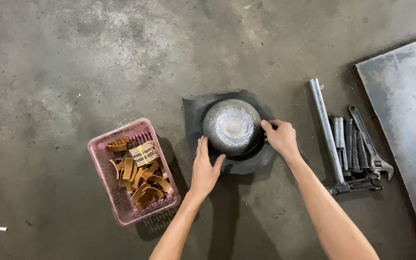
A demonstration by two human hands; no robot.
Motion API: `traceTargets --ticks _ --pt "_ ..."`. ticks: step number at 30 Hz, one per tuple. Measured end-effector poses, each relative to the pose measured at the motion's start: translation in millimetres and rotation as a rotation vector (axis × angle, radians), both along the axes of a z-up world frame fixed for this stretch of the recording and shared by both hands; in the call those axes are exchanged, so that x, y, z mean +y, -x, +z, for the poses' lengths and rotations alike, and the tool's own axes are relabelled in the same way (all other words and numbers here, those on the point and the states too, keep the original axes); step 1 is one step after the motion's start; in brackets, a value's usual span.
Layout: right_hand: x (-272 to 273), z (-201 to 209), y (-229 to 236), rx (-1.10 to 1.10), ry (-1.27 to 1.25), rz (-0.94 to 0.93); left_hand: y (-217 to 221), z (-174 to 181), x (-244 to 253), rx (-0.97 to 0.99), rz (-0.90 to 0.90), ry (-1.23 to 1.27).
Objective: The person carries a basket of small metal pieces to a work area and places them on the floor. They then pick up a hammer and repeatedly strike the metal pieces on a metal bowl to flatten or shape them.
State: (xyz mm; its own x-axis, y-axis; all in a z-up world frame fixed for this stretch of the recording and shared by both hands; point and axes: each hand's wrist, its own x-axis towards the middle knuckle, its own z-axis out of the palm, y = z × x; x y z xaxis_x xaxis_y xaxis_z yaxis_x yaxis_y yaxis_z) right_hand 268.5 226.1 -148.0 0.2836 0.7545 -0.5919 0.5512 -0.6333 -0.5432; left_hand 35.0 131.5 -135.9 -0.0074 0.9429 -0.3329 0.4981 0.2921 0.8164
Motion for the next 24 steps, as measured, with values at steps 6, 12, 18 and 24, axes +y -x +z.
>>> traceTargets --ticks 6,12,18,24 --pt "8.9 -6.2 -1.8 -0.041 -0.021 0.044 2.1 -5.4 0.4 0.005 -0.025 0.05" --pt "12.0 -6.4 7.5 -0.075 0.033 0.092 1.6 -12.2 -0.4 0.024 -0.039 0.052" --pt "16.6 -18.6 7.5 0.024 0.07 -0.078 0.1 -38.1 -5.7 0.018 -0.045 -0.048" --pt "17.5 -12.3 16.8 0.21 -0.007 -0.304 5.3 -48.7 -9.7 0.001 -0.077 -0.083"
